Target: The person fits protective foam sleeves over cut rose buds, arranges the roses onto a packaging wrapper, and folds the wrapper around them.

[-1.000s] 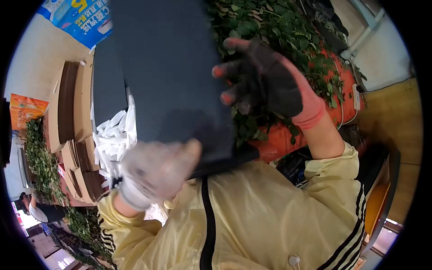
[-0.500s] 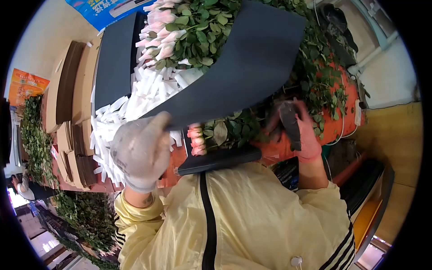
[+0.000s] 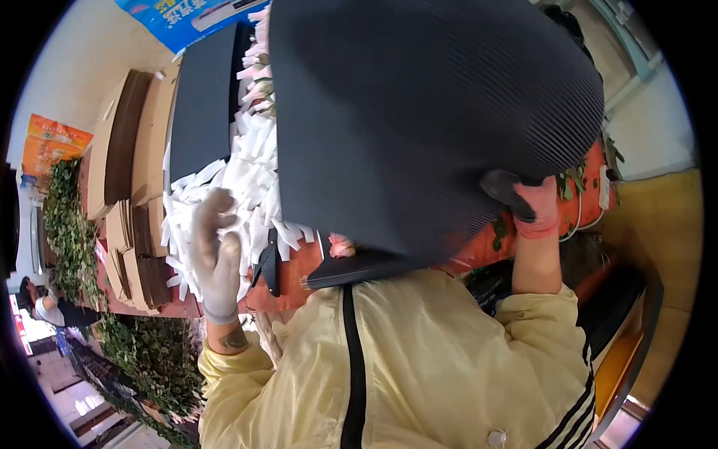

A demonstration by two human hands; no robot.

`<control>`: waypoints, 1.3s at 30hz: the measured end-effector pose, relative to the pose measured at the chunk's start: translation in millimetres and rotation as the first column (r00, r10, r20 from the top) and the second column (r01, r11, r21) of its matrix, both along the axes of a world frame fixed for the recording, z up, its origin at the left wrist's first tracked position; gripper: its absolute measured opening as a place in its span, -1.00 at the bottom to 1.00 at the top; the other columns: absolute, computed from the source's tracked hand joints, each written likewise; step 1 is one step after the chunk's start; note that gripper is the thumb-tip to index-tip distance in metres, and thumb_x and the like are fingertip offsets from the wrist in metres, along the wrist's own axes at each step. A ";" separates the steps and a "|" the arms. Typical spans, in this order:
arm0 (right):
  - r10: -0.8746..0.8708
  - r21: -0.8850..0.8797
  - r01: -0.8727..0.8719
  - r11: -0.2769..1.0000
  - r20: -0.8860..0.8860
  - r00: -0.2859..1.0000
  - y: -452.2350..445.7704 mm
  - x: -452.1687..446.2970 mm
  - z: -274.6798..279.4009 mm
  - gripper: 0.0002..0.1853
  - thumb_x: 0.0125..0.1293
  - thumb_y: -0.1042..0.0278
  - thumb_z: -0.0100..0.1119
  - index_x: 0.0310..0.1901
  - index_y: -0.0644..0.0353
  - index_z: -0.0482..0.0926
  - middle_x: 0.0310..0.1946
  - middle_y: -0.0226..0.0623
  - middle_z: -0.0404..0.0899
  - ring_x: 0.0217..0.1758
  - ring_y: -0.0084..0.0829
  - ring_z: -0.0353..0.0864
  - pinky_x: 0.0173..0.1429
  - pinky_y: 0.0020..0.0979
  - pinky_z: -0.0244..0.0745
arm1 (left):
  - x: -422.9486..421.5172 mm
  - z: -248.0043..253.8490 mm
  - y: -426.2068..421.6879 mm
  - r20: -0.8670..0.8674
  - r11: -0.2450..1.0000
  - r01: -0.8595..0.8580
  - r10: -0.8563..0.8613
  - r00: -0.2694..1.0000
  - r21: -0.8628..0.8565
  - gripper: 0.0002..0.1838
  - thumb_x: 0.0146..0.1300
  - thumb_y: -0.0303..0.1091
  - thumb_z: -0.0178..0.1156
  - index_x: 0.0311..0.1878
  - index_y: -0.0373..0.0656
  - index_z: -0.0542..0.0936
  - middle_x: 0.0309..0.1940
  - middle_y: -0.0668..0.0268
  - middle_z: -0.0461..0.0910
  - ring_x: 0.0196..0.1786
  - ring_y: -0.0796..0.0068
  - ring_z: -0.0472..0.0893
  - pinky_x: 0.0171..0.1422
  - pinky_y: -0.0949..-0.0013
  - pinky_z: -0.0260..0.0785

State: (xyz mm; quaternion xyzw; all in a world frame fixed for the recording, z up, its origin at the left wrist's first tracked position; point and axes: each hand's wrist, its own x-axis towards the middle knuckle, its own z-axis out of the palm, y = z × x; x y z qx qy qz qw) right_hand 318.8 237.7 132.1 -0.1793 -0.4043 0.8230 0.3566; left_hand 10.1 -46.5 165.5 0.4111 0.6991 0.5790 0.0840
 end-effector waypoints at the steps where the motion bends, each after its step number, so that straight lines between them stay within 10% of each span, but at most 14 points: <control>1: 0.023 0.081 -0.025 0.996 0.035 0.999 10.2 -0.2 -6.3 -0.31 0.01 0.68 0.23 0.24 0.36 0.23 0.07 -0.03 0.43 0.09 -0.18 0.50 0.13 -0.23 0.47 | -3.7 -9.0 -4.7 0.098 0.985 0.081 -0.067 0.993 -0.151 -0.58 0.12 -0.31 0.16 0.03 -0.34 0.49 -0.13 0.15 0.53 -0.14 0.40 0.51 -0.09 0.37 0.36; 4: -0.037 0.262 -0.019 0.965 0.207 0.978 22.4 -13.9 -15.5 -0.32 -0.02 0.68 0.26 0.20 0.37 0.26 0.01 -0.06 0.47 0.01 -0.25 0.55 0.04 -0.27 0.54 | -2.6 -33.2 -1.6 0.381 0.862 0.391 -0.261 0.887 -0.321 -0.67 0.15 -0.37 0.20 -0.05 -0.35 0.54 -0.27 0.23 0.59 -0.24 0.53 0.52 -0.13 0.46 0.37; 8: -0.093 0.335 -0.066 0.940 0.437 0.895 11.0 -62.9 -5.1 -0.34 -0.02 0.63 0.29 0.19 0.36 0.28 -0.04 -0.13 0.51 -0.03 -0.35 0.57 -0.03 -0.33 0.58 | 21.7 -55.9 21.8 0.677 0.912 0.393 -0.362 0.641 0.115 -0.61 0.36 -0.09 0.05 -0.14 -0.31 0.55 -0.31 0.35 0.53 -0.21 0.61 0.50 -0.06 0.53 0.35; 13: -0.172 0.440 -0.128 0.889 0.579 0.797 32.6 -65.8 -22.5 -0.31 -0.03 0.61 0.31 0.20 0.35 0.28 0.05 -0.19 0.44 0.07 -0.43 0.47 0.10 -0.39 0.46 | 15.7 -99.4 28.0 0.616 0.828 0.546 -0.364 0.698 -0.129 -0.61 0.38 -0.09 0.01 -0.39 -0.24 0.49 -0.51 0.44 0.40 -0.41 0.68 0.44 -0.30 0.51 0.34; 16: -0.520 0.745 -0.087 0.662 0.539 0.663 12.1 -84.7 -13.8 -0.32 -0.03 0.62 0.28 0.20 0.36 0.27 0.10 -0.17 0.38 0.15 -0.38 0.39 0.21 -0.41 0.35 | 18.3 -109.1 35.3 0.544 0.882 0.409 -0.229 0.807 -0.235 -0.66 0.36 -0.17 0.02 -0.45 -0.23 0.49 -0.65 0.44 0.39 -0.58 0.65 0.40 -0.49 0.47 0.26; 20: -0.718 0.973 0.213 0.092 -0.083 0.691 -15.4 -84.6 29.1 -0.34 0.00 0.48 0.25 0.20 0.32 0.29 0.14 -0.12 0.36 0.20 -0.28 0.37 0.22 -0.33 0.34 | 10.2 -151.1 24.8 0.451 0.814 0.312 -0.071 0.890 -0.490 -0.71 0.31 -0.20 0.07 -0.43 -0.22 0.53 -0.70 0.39 0.47 -0.62 0.65 0.41 -0.50 0.55 0.26; 23: -0.292 0.960 -0.251 -0.125 0.206 0.934 -48.5 -85.6 29.6 -0.38 0.07 0.35 0.20 0.21 0.25 0.31 0.18 -0.15 0.32 0.24 -0.24 0.32 0.28 -0.30 0.27 | 12.6 -141.2 21.1 0.841 0.791 0.449 0.146 0.521 -0.415 -0.73 0.26 -0.19 0.11 -0.43 -0.19 0.53 -0.72 0.42 0.43 -0.72 0.65 0.35 -0.61 0.59 0.19; 26: -0.073 0.709 -0.590 -0.386 0.614 0.786 -62.8 -108.5 -19.6 -0.41 0.13 0.22 0.14 0.22 0.18 0.33 0.23 -0.17 0.28 0.28 -0.21 0.28 0.34 -0.27 0.19 | 9.6 -121.8 19.7 0.895 0.768 0.534 0.112 0.432 -0.354 -0.76 0.24 -0.19 0.13 -0.38 -0.19 0.54 -0.73 0.44 0.41 -0.70 0.69 0.35 -0.61 0.61 0.17; 30: -0.101 0.452 -0.638 -0.624 0.762 0.639 -63.1 -128.5 -83.7 -0.44 0.22 0.04 0.07 0.22 0.08 0.35 0.29 -0.20 0.23 0.34 -0.16 0.22 0.42 -0.23 0.09 | 14.3 -149.4 10.6 0.460 0.561 0.407 -0.053 0.887 -0.721 -0.62 0.25 -0.09 0.05 -0.42 -0.26 0.58 -0.65 0.19 0.53 -0.52 0.32 0.56 -0.35 0.29 0.37; 34: -0.064 0.510 -0.727 -0.459 0.798 0.600 -70.2 -128.9 -108.2 -0.36 0.13 -0.04 0.14 0.20 0.12 0.37 0.28 -0.03 0.21 0.36 -0.05 0.15 0.43 -0.16 0.03 | 20.0 -144.4 10.3 0.417 0.512 0.417 -0.123 0.901 -0.751 -0.58 0.25 -0.03 0.02 -0.37 -0.24 0.61 -0.45 0.03 0.60 -0.33 0.09 0.61 -0.17 0.16 0.39; 36: -0.208 0.480 -0.824 -0.301 0.810 0.548 -87.5 -144.1 -96.4 -0.32 0.08 -0.08 0.16 0.19 0.13 0.38 0.26 0.01 0.22 0.37 0.03 0.10 0.42 -0.10 -0.01 | 26.7 -157.3 5.7 0.236 0.515 0.288 -0.164 0.958 -0.807 -0.58 0.27 -0.02 -0.01 -0.22 -0.20 0.61 0.00 -0.14 0.45 -0.04 -0.14 0.50 0.07 0.00 0.32; 39: -0.229 0.374 -0.813 -0.445 0.830 0.508 -92.9 -151.0 -105.2 -0.33 0.07 -0.11 0.16 0.18 0.09 0.39 0.25 0.08 0.20 0.34 0.18 0.08 0.37 0.06 -0.04 | 13.8 -136.1 0.1 0.091 0.545 0.257 -0.312 0.946 -0.798 -0.56 0.21 0.02 0.05 -0.15 -0.19 0.59 -0.03 -0.10 0.48 0.07 -0.07 0.46 0.18 0.09 0.28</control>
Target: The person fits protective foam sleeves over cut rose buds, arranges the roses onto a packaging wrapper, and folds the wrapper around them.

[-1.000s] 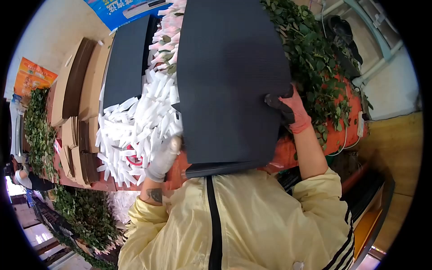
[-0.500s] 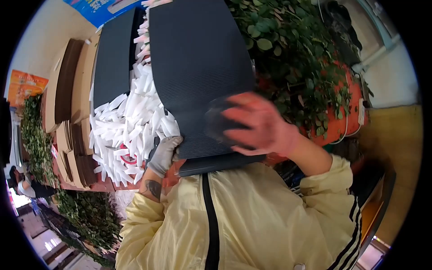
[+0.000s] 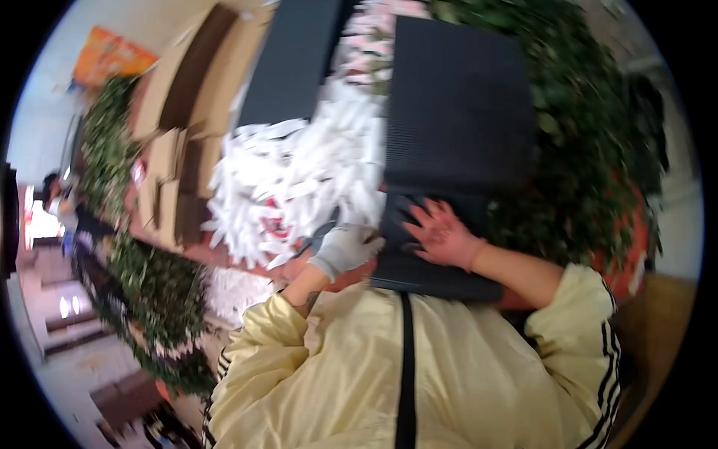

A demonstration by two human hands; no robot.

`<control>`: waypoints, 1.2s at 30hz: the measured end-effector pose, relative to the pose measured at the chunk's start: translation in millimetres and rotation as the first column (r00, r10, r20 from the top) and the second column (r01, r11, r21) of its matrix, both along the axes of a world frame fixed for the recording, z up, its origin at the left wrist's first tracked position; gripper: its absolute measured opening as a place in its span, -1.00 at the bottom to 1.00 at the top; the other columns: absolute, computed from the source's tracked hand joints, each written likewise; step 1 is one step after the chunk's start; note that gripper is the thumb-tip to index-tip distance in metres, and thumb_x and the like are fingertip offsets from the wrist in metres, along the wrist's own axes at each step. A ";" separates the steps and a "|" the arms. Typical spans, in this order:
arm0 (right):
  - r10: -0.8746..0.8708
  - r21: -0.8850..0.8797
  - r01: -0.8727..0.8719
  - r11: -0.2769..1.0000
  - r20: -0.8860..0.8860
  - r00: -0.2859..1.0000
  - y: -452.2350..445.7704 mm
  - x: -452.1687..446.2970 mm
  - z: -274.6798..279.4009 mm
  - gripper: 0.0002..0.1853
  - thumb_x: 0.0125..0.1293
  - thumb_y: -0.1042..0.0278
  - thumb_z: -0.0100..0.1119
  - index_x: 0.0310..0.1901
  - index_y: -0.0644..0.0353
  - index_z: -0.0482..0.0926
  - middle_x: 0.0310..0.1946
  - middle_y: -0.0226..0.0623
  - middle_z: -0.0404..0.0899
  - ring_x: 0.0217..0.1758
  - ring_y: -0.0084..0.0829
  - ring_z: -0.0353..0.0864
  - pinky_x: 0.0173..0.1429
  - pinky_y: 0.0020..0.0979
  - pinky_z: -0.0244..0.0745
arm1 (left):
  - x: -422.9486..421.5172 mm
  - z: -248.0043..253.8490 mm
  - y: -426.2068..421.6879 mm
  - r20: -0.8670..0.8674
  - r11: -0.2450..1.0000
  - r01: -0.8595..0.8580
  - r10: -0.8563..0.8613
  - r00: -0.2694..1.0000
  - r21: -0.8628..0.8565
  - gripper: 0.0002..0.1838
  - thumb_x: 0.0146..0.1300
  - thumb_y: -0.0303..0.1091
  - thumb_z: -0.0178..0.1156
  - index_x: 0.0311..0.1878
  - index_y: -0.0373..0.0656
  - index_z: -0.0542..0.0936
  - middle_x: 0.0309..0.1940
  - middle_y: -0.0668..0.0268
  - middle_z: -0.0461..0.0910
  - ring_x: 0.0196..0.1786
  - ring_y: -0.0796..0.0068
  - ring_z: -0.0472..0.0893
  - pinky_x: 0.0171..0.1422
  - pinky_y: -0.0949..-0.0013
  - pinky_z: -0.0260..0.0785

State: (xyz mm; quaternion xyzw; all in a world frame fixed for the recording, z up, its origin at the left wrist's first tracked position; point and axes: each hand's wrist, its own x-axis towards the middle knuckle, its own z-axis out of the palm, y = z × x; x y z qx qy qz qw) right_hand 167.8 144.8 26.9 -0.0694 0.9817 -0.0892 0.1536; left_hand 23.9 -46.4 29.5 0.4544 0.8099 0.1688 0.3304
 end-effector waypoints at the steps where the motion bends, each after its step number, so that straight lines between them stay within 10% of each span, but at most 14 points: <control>1: 0.023 0.032 -0.021 0.999 -0.086 0.996 3.6 11.9 -16.4 -0.33 0.06 -0.10 0.17 0.18 0.09 0.40 0.25 0.09 0.20 0.33 0.19 0.08 0.37 0.08 -0.05 | -15.3 45.5 4.2 0.140 0.981 -0.062 0.088 0.986 -0.182 -0.55 0.18 0.03 0.06 -0.16 -0.19 0.59 -0.12 -0.02 0.53 0.02 0.00 0.51 0.15 0.12 0.31; 3: 0.081 0.049 -0.072 0.996 -0.197 0.977 2.8 8.2 -28.0 -0.34 0.06 -0.10 0.18 0.17 0.08 0.40 0.25 0.09 0.19 0.33 0.20 0.08 0.37 0.10 -0.05 | -61.1 42.5 -23.6 -0.100 0.907 -0.396 0.411 0.906 0.143 -0.60 0.14 -0.03 0.15 -0.12 -0.16 0.58 -0.19 0.05 0.56 -0.09 0.06 0.55 0.07 0.14 0.36; 4: 0.025 0.012 -0.024 1.000 -0.091 0.996 2.1 4.2 -14.8 -0.35 0.05 -0.08 0.20 0.16 0.09 0.42 0.25 0.10 0.19 0.33 0.21 0.08 0.37 0.10 -0.06 | -102.4 9.0 -62.5 -0.301 0.727 -0.332 0.590 0.749 0.601 -0.64 0.07 -0.13 0.25 -0.10 -0.13 0.56 -0.21 0.10 0.57 -0.18 0.07 0.57 -0.02 0.15 0.39; 8: -0.014 0.020 0.013 1.000 0.008 1.000 2.1 4.2 -7.3 -0.37 0.03 -0.05 0.23 0.12 0.11 0.46 0.23 0.12 0.21 0.32 0.22 0.10 0.37 0.11 -0.06 | -220.4 37.6 -187.7 -0.812 0.636 -0.615 0.584 -0.011 0.466 -0.38 0.01 -0.01 0.27 0.08 -0.21 0.46 0.00 -0.01 0.51 0.13 0.04 0.43 0.25 0.13 0.26; 12: -0.011 0.047 0.011 0.999 0.008 1.000 1.4 0.8 -2.9 -0.39 0.03 -0.07 0.21 0.10 0.06 0.47 0.21 0.03 0.26 0.29 0.13 0.15 0.34 0.07 -0.01 | -276.8 49.9 -282.6 -0.651 0.223 -0.838 0.734 -0.191 0.498 -0.16 0.07 0.22 0.10 0.30 -0.21 0.29 0.29 -0.05 0.25 0.36 0.04 0.22 0.37 0.11 0.12; 19: -0.015 0.042 0.017 0.999 -0.046 0.999 -0.2 -4.2 2.7 -0.40 0.02 -0.11 0.19 0.06 0.08 0.49 0.17 0.01 0.28 0.27 0.09 0.16 0.31 0.06 0.03 | -291.8 74.4 -282.4 -0.776 0.221 -0.975 0.610 0.157 -0.023 -0.12 0.01 0.20 0.17 0.38 -0.01 0.21 0.33 0.11 0.25 0.38 0.12 0.21 0.37 0.16 0.13; 22: 0.016 0.070 -0.017 0.997 0.003 1.000 2.1 -0.4 -1.3 -0.37 0.01 -0.13 0.19 0.07 0.08 0.48 0.16 0.01 0.28 0.28 0.09 0.16 0.31 0.08 0.01 | -279.1 80.0 -269.5 -0.773 0.241 -0.969 0.625 0.105 0.063 -0.18 -0.03 0.13 0.24 0.31 -0.03 0.31 0.21 0.12 0.37 0.29 0.15 0.33 0.28 0.14 0.22; 28: 0.009 0.110 -0.006 0.994 -0.021 1.000 1.7 5.2 -10.1 -0.34 0.01 -0.13 0.21 0.12 0.06 0.45 0.18 0.02 0.28 0.27 0.12 0.19 0.31 0.08 0.03 | -275.1 65.8 -277.7 -0.942 0.686 -0.711 0.320 0.100 0.157 -0.54 0.07 0.00 0.19 -0.01 -0.04 0.51 -0.23 0.22 0.59 -0.14 0.20 0.58 -0.01 0.13 0.34; 31: -0.055 0.002 0.055 0.998 0.073 0.996 -1.4 -5.4 7.1 -0.32 0.03 -0.14 0.20 0.17 0.05 0.42 0.22 0.00 0.26 0.29 0.12 0.17 0.32 0.09 0.02 | -293.1 58.5 -289.3 -0.982 0.561 -0.828 0.153 0.107 -0.004 -0.75 0.19 -0.12 0.05 -0.21 -0.04 0.55 -0.35 0.31 0.58 -0.27 0.29 0.58 -0.14 0.16 0.36; 33: -0.012 0.054 0.015 0.998 -0.049 0.999 1.4 3.8 -11.3 -0.32 0.06 -0.14 0.18 0.20 0.03 0.39 0.25 -0.03 0.24 0.32 0.10 0.15 0.32 0.09 0.03 | -274.9 83.1 -290.0 -0.986 0.667 -0.732 0.030 -0.162 0.140 -0.82 0.26 -0.32 -0.08 -0.38 -0.04 0.51 -0.37 0.37 0.57 -0.39 0.48 0.51 -0.29 0.35 0.35; 34: -0.011 0.028 0.013 1.000 -0.070 0.997 2.8 7.7 -16.2 -0.32 0.04 -0.14 0.19 0.17 0.06 0.41 0.25 -0.01 0.23 0.32 0.11 0.14 0.31 0.11 0.04 | -260.1 84.6 -277.8 -0.695 0.570 -0.529 0.717 -0.053 0.629 -0.80 0.29 -0.33 -0.09 -0.27 -0.18 0.51 -0.28 0.23 0.55 -0.29 0.36 0.52 -0.17 0.30 0.37; 35: -0.006 0.003 0.006 1.000 -0.101 0.995 3.3 7.5 -15.6 -0.32 0.02 -0.14 0.20 0.14 0.10 0.44 0.25 0.01 0.22 0.32 0.12 0.12 0.31 0.13 0.05 | -244.7 86.3 -265.3 -0.095 0.153 -0.224 0.964 0.248 0.962 -0.74 0.32 -0.34 -0.11 -0.15 -0.32 0.51 -0.19 0.10 0.53 -0.20 0.24 0.53 -0.06 0.25 0.38; 36: -0.011 0.022 0.011 1.000 -0.031 0.999 2.0 4.9 -7.6 -0.30 0.05 -0.14 0.18 0.17 0.11 0.40 0.26 -0.01 0.22 0.34 0.10 0.12 0.32 0.10 0.02 | -169.5 139.0 -167.7 0.146 -0.059 -0.498 0.980 0.137 0.865 -0.67 0.28 -0.38 -0.02 0.03 -0.39 0.46 -0.05 0.01 0.51 -0.02 0.16 0.53 0.08 0.22 0.36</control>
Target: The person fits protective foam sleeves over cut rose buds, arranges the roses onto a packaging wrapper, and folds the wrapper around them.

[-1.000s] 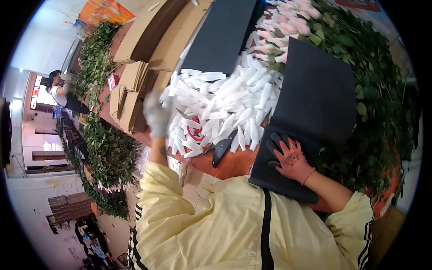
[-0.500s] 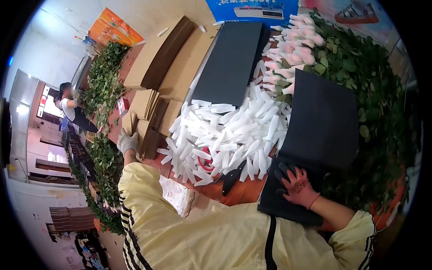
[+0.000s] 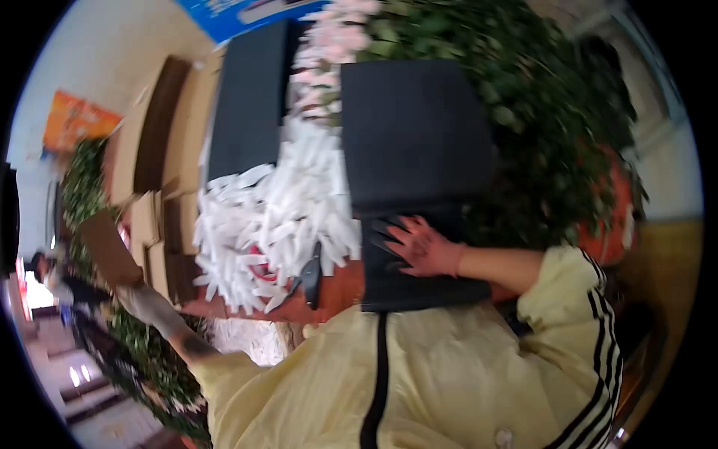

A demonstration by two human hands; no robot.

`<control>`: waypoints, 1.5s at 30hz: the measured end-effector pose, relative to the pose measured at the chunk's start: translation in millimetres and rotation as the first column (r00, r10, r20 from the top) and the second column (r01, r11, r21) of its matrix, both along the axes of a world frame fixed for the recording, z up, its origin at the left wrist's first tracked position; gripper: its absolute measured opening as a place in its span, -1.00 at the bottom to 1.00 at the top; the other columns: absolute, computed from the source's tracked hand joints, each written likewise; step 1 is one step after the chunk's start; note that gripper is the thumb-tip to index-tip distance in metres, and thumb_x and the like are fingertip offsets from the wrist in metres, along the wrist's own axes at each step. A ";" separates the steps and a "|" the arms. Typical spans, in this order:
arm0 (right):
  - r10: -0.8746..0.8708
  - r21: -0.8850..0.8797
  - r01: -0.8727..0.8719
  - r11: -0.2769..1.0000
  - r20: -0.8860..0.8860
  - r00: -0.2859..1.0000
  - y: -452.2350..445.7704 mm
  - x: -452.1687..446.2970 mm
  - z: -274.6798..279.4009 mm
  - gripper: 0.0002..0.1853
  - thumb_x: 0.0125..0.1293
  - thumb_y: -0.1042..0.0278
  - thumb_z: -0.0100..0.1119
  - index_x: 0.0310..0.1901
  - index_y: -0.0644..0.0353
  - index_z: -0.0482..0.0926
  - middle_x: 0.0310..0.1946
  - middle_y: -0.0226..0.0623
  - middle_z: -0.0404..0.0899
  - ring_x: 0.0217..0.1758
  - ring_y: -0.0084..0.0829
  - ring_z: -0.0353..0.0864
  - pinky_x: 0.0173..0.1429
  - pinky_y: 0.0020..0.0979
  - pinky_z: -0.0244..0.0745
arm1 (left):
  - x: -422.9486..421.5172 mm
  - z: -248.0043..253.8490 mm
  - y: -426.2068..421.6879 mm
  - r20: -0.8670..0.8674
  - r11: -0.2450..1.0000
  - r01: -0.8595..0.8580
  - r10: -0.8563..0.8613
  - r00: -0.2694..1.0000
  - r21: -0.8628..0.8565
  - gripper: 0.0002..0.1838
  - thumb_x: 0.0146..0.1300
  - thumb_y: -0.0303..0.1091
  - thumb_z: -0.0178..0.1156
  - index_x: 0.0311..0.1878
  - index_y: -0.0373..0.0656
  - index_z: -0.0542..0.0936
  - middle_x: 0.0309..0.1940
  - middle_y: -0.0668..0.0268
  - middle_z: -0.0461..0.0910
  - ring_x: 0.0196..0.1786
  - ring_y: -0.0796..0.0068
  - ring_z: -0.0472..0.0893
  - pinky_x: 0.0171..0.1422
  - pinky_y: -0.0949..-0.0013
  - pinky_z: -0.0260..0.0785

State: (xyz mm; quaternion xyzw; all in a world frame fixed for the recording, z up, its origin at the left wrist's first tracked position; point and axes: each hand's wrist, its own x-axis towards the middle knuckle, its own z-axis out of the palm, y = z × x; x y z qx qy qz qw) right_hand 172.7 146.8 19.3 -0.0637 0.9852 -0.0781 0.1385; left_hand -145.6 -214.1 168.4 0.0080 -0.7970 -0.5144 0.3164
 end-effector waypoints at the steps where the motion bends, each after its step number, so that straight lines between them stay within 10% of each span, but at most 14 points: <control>1: 0.013 0.019 -0.015 1.000 0.060 0.998 0.2 -1.6 7.6 -0.29 0.09 -0.14 0.17 0.21 0.12 0.36 0.28 -0.03 0.21 0.35 0.08 0.11 0.34 0.08 0.00 | 44.6 -13.2 20.6 -0.106 0.750 -0.013 -0.076 0.992 -0.661 -0.66 0.23 -0.39 0.07 0.02 -0.40 0.46 0.01 0.02 0.50 0.03 0.22 0.51 0.11 0.19 0.34; 4: -0.004 -0.114 0.006 0.993 0.020 1.000 5.8 -3.7 21.8 -0.22 0.08 -0.15 0.18 0.25 0.20 0.30 0.30 -0.03 0.19 0.38 0.03 0.09 0.40 0.01 -0.04 | 126.6 -94.0 87.3 0.251 0.542 0.817 -0.834 0.492 0.199 -0.63 0.30 -0.26 0.04 0.05 -0.34 0.44 -0.14 0.19 0.56 -0.11 0.35 0.53 -0.04 0.29 0.38; 6: -0.061 -0.314 0.052 0.948 -0.020 0.998 17.0 5.5 4.7 -0.18 0.05 -0.15 0.20 0.26 0.22 0.27 0.30 -0.02 0.18 0.40 -0.01 0.06 0.43 -0.05 -0.07 | 170.2 -112.4 149.3 0.159 0.088 0.889 -0.987 0.017 0.449 -0.52 0.41 -0.15 -0.09 0.16 -0.40 0.40 -0.07 0.24 0.55 -0.07 0.47 0.50 0.00 0.37 0.37; 11: -0.206 -0.939 0.128 0.320 0.062 0.976 44.9 2.7 -29.5 -0.31 0.19 0.27 0.20 0.33 0.20 0.17 0.29 -0.14 0.24 0.39 -0.21 0.17 0.44 -0.23 0.07 | 199.4 -150.9 189.8 0.235 0.019 0.617 -0.933 -0.271 0.787 -0.48 0.38 -0.14 0.04 0.22 -0.37 0.37 0.04 0.23 0.51 0.06 0.46 0.49 0.19 0.39 0.31; 13: -0.194 -0.997 0.033 -0.076 0.047 0.980 49.9 0.1 -27.2 -0.40 0.24 0.45 0.17 0.31 0.21 0.21 0.23 -0.23 0.35 0.34 -0.28 0.27 0.43 -0.26 0.12 | 199.2 -146.9 185.5 0.301 0.034 0.682 -0.912 -0.277 0.731 -0.57 0.35 -0.23 0.09 0.17 -0.32 0.44 -0.01 0.23 0.54 0.00 0.49 0.52 0.13 0.40 0.36; 15: -0.228 -0.914 0.311 -0.260 0.371 0.900 57.6 2.9 -63.3 -0.39 0.22 0.59 0.15 0.31 0.17 0.21 0.34 -0.20 0.21 0.35 -0.34 0.27 0.36 -0.34 0.26 | 174.9 -132.5 178.2 0.533 -0.208 0.977 -0.832 -0.156 -0.037 -0.65 0.25 -0.34 0.15 0.08 -0.26 0.51 -0.12 0.18 0.59 -0.08 0.42 0.58 0.05 0.37 0.41; 17: -0.247 -0.902 0.384 -0.196 0.425 0.871 62.4 5.1 -60.9 -0.46 0.28 0.56 0.10 0.29 0.18 0.23 0.30 -0.22 0.27 0.31 -0.35 0.33 0.35 -0.34 0.28 | 164.4 -136.0 173.4 0.632 0.250 0.932 -0.775 0.030 0.262 -0.63 0.14 -0.36 0.20 0.04 -0.19 0.53 -0.23 0.06 0.59 -0.18 0.12 0.60 -0.03 0.22 0.43; 23: -0.257 -0.806 0.498 -0.319 0.579 0.773 51.5 5.7 -11.0 -0.51 0.35 0.30 0.09 0.26 0.27 0.28 0.17 -0.29 0.39 0.23 -0.46 0.35 0.34 -0.45 0.22 | 167.6 -152.7 207.2 0.673 0.275 0.951 -0.678 0.295 -0.140 -0.35 0.09 -0.20 0.26 0.27 -0.15 0.35 -0.38 0.12 0.60 -0.29 0.21 0.61 -0.13 0.21 0.42; 28: -0.537 -0.868 0.484 0.114 0.356 0.765 41.1 13.6 21.3 -0.48 0.33 0.24 0.11 0.24 0.30 0.30 0.18 -0.24 0.40 0.23 -0.44 0.35 0.33 -0.43 0.21 | 167.7 -145.2 214.9 0.796 0.274 0.959 -0.564 0.221 -0.072 -0.29 0.09 -0.22 0.27 0.32 -0.15 0.28 -0.39 0.13 0.60 -0.27 0.15 0.61 -0.09 0.16 0.40; 33: -0.211 -0.783 0.589 -0.202 0.622 0.754 39.2 10.6 53.0 -0.45 0.24 0.24 0.21 0.21 0.27 0.35 0.04 -0.30 0.52 0.06 -0.54 0.49 0.13 -0.44 0.41 | 166.9 -152.2 213.8 0.812 0.288 0.957 -0.561 0.162 0.009 -0.28 0.09 -0.23 0.25 0.33 -0.15 0.26 -0.12 -0.01 0.61 -0.04 0.07 0.60 0.05 0.19 0.39; 37: -0.390 -0.807 0.585 0.074 0.517 0.762 34.3 -3.7 16.9 -0.57 0.18 0.27 0.29 0.04 0.29 0.48 -0.06 -0.35 0.56 -0.01 -0.57 0.53 0.00 -0.47 0.46 | 166.7 -148.4 214.2 0.798 0.274 0.962 -0.578 0.171 -0.008 -0.27 0.10 -0.21 0.25 0.35 -0.15 0.24 -0.14 -0.01 0.61 -0.05 0.08 0.60 0.05 0.20 0.39; 39: -0.662 -0.410 0.660 0.629 0.164 0.732 25.2 -2.2 38.3 -0.63 0.15 0.23 0.23 -0.08 0.30 0.55 -0.12 -0.15 0.59 -0.01 -0.41 0.58 -0.02 -0.44 0.49 | 166.0 -138.9 214.7 0.827 0.245 0.969 -0.538 0.163 -0.032 -0.25 0.10 -0.19 0.24 0.36 -0.15 0.22 -0.15 -0.01 0.61 -0.06 0.08 0.60 0.04 0.20 0.39; 43: -0.676 -0.555 0.817 0.159 0.542 0.500 29.8 0.2 32.3 -0.71 0.17 0.21 0.13 -0.29 0.32 0.57 -0.51 -0.20 0.62 -0.44 -0.35 0.67 -0.16 -0.38 0.53 | 166.5 -144.4 214.0 0.801 0.220 0.972 -0.565 0.197 -0.084 -0.23 0.10 -0.16 0.24 0.37 -0.16 0.22 -0.16 0.01 0.62 -0.08 0.09 0.61 0.04 0.20 0.39; 45: -0.707 -0.539 0.797 0.273 0.450 0.546 25.0 -4.7 40.7 -0.73 0.17 0.22 0.10 -0.31 0.30 0.56 -0.65 -0.31 0.57 -0.66 -0.36 0.60 -0.26 -0.37 0.54 | 163.7 -145.5 215.6 0.846 0.211 0.977 -0.516 0.136 -0.029 -0.23 0.10 -0.14 0.24 0.37 -0.15 0.22 -0.16 0.02 0.61 -0.08 0.12 0.61 0.03 0.21 0.39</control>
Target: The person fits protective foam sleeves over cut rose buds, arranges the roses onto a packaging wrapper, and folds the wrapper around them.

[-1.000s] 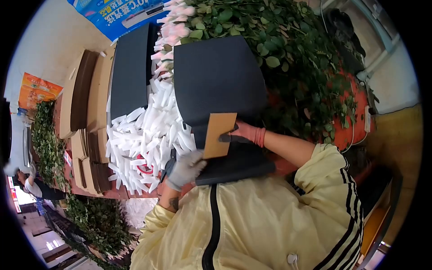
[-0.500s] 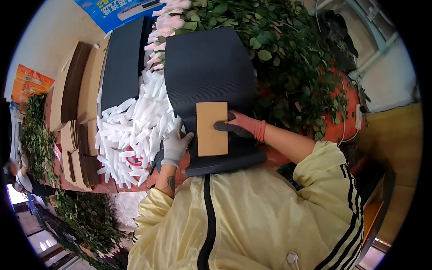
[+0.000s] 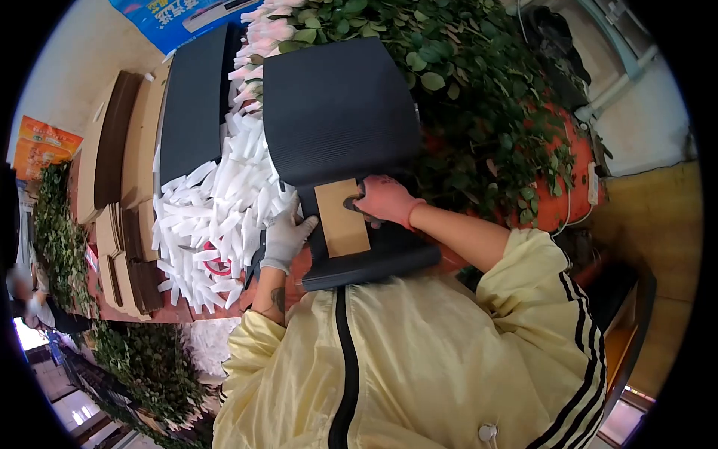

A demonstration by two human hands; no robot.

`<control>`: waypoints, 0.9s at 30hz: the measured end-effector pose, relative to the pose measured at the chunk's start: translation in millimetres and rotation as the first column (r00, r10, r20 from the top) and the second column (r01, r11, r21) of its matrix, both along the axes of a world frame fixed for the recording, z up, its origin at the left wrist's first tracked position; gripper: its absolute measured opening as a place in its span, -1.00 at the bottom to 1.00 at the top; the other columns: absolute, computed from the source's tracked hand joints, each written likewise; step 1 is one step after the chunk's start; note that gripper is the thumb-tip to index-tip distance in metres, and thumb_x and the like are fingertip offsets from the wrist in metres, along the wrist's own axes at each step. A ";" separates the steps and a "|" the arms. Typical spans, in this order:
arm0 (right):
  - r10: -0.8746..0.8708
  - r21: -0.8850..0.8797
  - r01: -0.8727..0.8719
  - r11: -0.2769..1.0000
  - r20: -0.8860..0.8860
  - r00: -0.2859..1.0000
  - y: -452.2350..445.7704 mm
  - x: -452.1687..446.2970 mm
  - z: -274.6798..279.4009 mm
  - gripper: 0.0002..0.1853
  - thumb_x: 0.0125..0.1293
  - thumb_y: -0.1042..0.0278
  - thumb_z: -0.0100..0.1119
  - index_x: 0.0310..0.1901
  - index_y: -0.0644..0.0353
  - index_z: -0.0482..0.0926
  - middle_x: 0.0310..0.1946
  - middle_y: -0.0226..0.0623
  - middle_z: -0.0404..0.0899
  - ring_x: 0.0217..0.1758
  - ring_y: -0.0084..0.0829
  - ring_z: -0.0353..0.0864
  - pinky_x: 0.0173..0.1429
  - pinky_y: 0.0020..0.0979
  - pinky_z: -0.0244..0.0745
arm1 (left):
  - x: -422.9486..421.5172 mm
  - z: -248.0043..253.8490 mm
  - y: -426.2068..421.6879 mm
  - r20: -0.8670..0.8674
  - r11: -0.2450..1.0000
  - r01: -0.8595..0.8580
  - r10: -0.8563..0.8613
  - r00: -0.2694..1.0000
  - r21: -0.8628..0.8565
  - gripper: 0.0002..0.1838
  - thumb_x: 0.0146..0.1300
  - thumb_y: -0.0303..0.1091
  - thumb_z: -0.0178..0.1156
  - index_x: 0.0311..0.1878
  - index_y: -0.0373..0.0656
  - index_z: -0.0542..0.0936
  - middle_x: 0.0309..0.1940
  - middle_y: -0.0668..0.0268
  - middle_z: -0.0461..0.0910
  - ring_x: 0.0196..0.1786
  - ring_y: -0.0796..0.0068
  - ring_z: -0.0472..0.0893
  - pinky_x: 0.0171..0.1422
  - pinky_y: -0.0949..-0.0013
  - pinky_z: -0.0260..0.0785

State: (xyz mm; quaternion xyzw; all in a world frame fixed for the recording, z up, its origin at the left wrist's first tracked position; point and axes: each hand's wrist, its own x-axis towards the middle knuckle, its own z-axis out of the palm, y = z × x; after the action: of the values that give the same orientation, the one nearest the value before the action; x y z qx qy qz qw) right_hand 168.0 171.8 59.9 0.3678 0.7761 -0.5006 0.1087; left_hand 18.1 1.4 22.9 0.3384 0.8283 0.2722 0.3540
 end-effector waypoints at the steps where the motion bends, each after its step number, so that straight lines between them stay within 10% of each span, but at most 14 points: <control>1: 0.044 0.023 -0.045 0.999 0.057 0.997 1.0 -3.3 3.2 -0.71 0.16 0.19 0.10 -0.32 0.30 0.56 -0.64 -0.30 0.58 -0.60 -0.36 0.62 -0.22 -0.37 0.54 | 0.6 -2.1 -0.1 0.003 1.000 0.008 -0.007 1.000 -0.002 -0.23 0.10 -0.14 0.24 0.37 -0.15 0.22 -0.16 0.02 0.61 -0.08 0.12 0.61 0.03 0.21 0.39; 8: 0.221 0.361 -0.272 0.892 0.177 0.959 -1.6 -7.9 1.6 -0.59 0.16 0.03 0.09 -0.36 0.32 0.54 -0.64 -0.28 0.59 -0.28 -0.28 0.65 0.02 -0.33 0.45 | 0.1 4.6 0.0 0.010 0.997 0.060 -0.059 0.998 -0.043 -0.26 0.13 -0.15 0.22 0.33 -0.31 0.23 -0.32 0.08 0.64 -0.28 0.22 0.64 -0.11 0.27 0.43; 10: 0.228 0.409 -0.279 0.869 0.171 0.959 -0.3 -5.8 -8.1 -0.60 0.16 0.03 0.09 -0.35 0.32 0.54 -0.65 -0.28 0.59 -0.26 -0.28 0.64 0.02 -0.33 0.46 | 1.1 9.0 0.7 -0.028 0.983 -0.020 0.025 0.999 0.180 -0.28 0.15 -0.12 0.20 0.30 -0.35 0.27 -0.39 0.12 0.64 -0.37 0.31 0.64 -0.19 0.31 0.43; 15: 0.297 0.433 -0.357 0.828 0.202 0.933 -0.9 -3.8 -5.1 -0.61 0.16 0.05 0.10 -0.35 0.32 0.54 -0.67 -0.27 0.57 -0.22 -0.28 0.63 0.02 -0.31 0.46 | 4.3 11.7 -0.5 0.101 0.994 0.023 -0.013 0.995 -0.103 -0.16 0.13 0.03 0.25 0.30 -0.42 0.24 -0.18 -0.02 0.59 -0.10 0.32 0.61 -0.01 0.34 0.40; 18: 0.334 0.414 -0.379 0.828 0.180 0.925 -1.8 -2.7 -7.4 -0.63 0.17 0.07 0.10 -0.33 0.30 0.55 -0.56 -0.22 0.61 -0.21 -0.21 0.63 0.01 -0.27 0.47 | 6.2 -11.4 -3.1 -0.122 0.991 0.059 -0.044 0.992 0.119 -0.11 0.09 0.06 0.27 0.32 -0.40 0.21 -0.05 -0.08 0.54 0.00 0.18 0.57 0.07 0.27 0.38; 21: 0.328 0.501 -0.389 0.773 0.209 0.921 -7.9 -6.2 0.7 -0.68 0.16 0.10 0.11 -0.35 0.26 0.55 -0.47 -0.22 0.63 -0.20 -0.21 0.63 0.01 -0.27 0.47 | 14.0 25.8 10.5 -0.201 0.961 0.155 -0.202 0.959 -0.229 -0.08 0.05 0.07 0.28 0.32 -0.38 0.19 0.06 -0.11 0.47 0.11 0.03 0.50 0.17 0.21 0.32; 24: 0.547 0.530 -0.667 0.524 0.391 0.740 -16.5 -5.8 1.6 -0.62 0.21 0.04 0.11 -0.11 0.19 0.50 -0.16 -0.11 0.56 -0.10 -0.22 0.57 0.16 -0.34 0.34 | 14.7 11.3 7.5 -0.230 0.965 0.123 -0.177 0.957 -0.231 -0.09 0.02 0.07 0.30 0.31 -0.35 0.20 0.07 -0.12 0.45 0.12 -0.06 0.46 0.22 0.16 0.27; 26: 0.714 0.976 -0.216 0.006 0.148 0.685 -21.2 4.4 -15.7 -0.63 0.20 0.10 0.10 -0.02 0.09 0.46 -0.09 -0.17 0.53 -0.13 -0.41 0.54 0.20 -0.44 0.26 | 17.1 -13.6 -2.9 -0.578 0.985 0.172 -0.139 0.804 0.003 -0.08 0.02 0.10 0.24 0.31 -0.36 0.17 0.07 -0.14 0.46 0.18 -0.05 0.43 0.39 -0.05 -0.13; 27: 0.744 0.980 -0.200 0.022 0.118 0.658 -23.0 -0.4 -14.5 -0.63 0.20 0.10 0.10 -0.02 0.09 0.46 -0.09 -0.17 0.53 -0.13 -0.41 0.54 0.20 -0.44 0.26 | 18.4 -27.5 -11.0 -0.692 0.980 0.195 -0.112 0.713 0.042 -0.08 0.03 0.10 0.21 0.31 -0.36 0.17 0.09 -0.14 0.45 0.21 -0.07 0.40 0.45 -0.14 -0.33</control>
State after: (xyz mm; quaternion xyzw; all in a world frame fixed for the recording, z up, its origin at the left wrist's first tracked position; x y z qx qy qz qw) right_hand 167.6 148.8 45.4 -0.0661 0.9828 0.0866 -0.1493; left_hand 36.5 -9.6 -4.6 0.5019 0.8526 0.1435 0.0244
